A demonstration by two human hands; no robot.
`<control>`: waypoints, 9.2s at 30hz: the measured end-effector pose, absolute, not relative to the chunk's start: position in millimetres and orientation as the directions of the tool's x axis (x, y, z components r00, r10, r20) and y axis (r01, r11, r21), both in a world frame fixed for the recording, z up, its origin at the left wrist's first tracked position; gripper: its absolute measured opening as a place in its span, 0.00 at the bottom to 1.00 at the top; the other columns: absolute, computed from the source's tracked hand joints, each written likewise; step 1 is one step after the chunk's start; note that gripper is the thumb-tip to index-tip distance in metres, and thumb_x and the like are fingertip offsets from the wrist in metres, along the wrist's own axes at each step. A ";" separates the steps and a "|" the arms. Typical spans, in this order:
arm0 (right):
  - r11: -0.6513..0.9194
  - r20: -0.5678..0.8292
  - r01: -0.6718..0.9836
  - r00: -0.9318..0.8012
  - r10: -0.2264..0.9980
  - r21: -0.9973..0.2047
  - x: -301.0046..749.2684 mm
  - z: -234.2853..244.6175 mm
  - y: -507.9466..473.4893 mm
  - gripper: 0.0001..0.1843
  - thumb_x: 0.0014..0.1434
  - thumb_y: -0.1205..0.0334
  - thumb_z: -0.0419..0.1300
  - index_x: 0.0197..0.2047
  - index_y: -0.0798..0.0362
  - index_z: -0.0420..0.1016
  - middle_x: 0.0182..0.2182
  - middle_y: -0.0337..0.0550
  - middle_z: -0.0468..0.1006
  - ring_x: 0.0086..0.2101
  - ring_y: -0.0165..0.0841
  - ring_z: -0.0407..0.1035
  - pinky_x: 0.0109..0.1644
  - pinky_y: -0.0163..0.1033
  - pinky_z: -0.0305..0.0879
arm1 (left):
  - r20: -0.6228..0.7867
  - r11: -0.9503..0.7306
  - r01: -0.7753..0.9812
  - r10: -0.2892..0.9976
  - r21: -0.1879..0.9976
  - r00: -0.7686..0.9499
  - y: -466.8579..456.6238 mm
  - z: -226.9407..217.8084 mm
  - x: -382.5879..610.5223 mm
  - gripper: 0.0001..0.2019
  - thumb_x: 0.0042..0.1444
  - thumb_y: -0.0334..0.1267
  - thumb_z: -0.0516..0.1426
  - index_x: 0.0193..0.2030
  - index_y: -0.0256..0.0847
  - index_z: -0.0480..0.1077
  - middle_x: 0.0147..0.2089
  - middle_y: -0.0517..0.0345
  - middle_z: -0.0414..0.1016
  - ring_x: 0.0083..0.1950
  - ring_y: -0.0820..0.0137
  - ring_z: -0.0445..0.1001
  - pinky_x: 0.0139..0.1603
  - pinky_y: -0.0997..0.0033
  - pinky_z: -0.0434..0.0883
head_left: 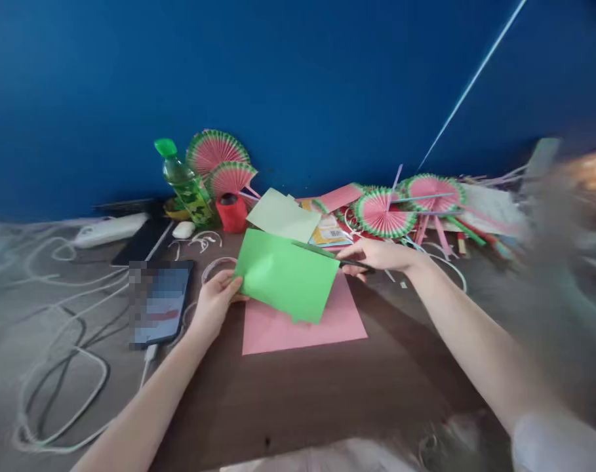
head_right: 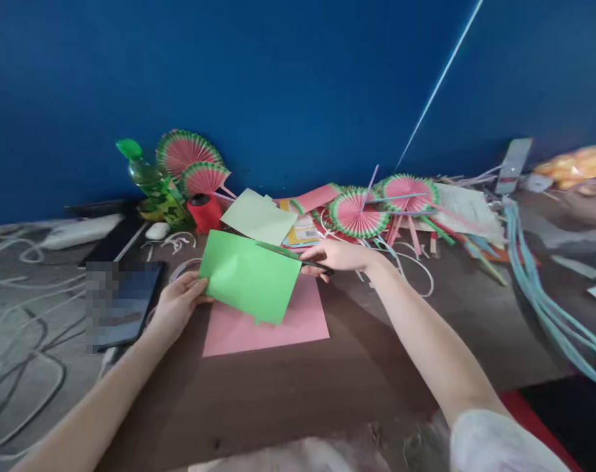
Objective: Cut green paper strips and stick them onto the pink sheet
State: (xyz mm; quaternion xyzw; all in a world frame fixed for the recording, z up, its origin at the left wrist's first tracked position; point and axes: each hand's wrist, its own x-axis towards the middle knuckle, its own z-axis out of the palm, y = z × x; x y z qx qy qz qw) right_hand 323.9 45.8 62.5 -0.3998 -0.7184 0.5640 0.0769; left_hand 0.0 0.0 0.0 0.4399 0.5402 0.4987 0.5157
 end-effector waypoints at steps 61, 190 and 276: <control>0.234 -0.250 0.472 -0.753 0.609 -0.850 315.1 59.2 44.3 0.26 0.52 0.46 0.57 0.48 0.57 0.72 0.37 0.46 0.75 0.32 0.30 0.67 0.34 0.35 0.63 | -0.152 0.147 0.079 0.986 0.986 0.073 -20.2 14.5 16.4 0.12 0.43 0.41 0.60 0.34 0.38 0.70 0.29 0.59 0.75 0.29 0.70 0.73 0.30 0.75 0.69; 0.176 -0.479 0.611 -0.741 0.471 -0.772 322.6 62.9 46.0 0.26 0.53 0.46 0.55 0.48 0.56 0.70 0.39 0.46 0.73 0.26 0.24 0.64 0.33 0.33 0.61 | -0.119 0.110 -0.113 0.990 0.988 -0.073 53.9 71.2 -17.2 0.10 0.42 0.29 0.60 0.34 0.38 0.70 0.28 0.58 0.76 0.28 0.69 0.75 0.29 0.74 0.74; 0.153 -0.421 0.528 -0.793 0.440 -0.835 316.4 54.1 42.9 0.25 0.49 0.48 0.59 0.47 0.55 0.74 0.39 0.47 0.75 0.22 0.21 0.58 0.27 0.31 0.60 | -0.232 0.233 -0.154 0.972 0.960 0.023 48.0 67.0 2.1 0.12 0.43 0.27 0.58 0.38 0.37 0.71 0.32 0.55 0.78 0.28 0.68 0.76 0.30 0.71 0.75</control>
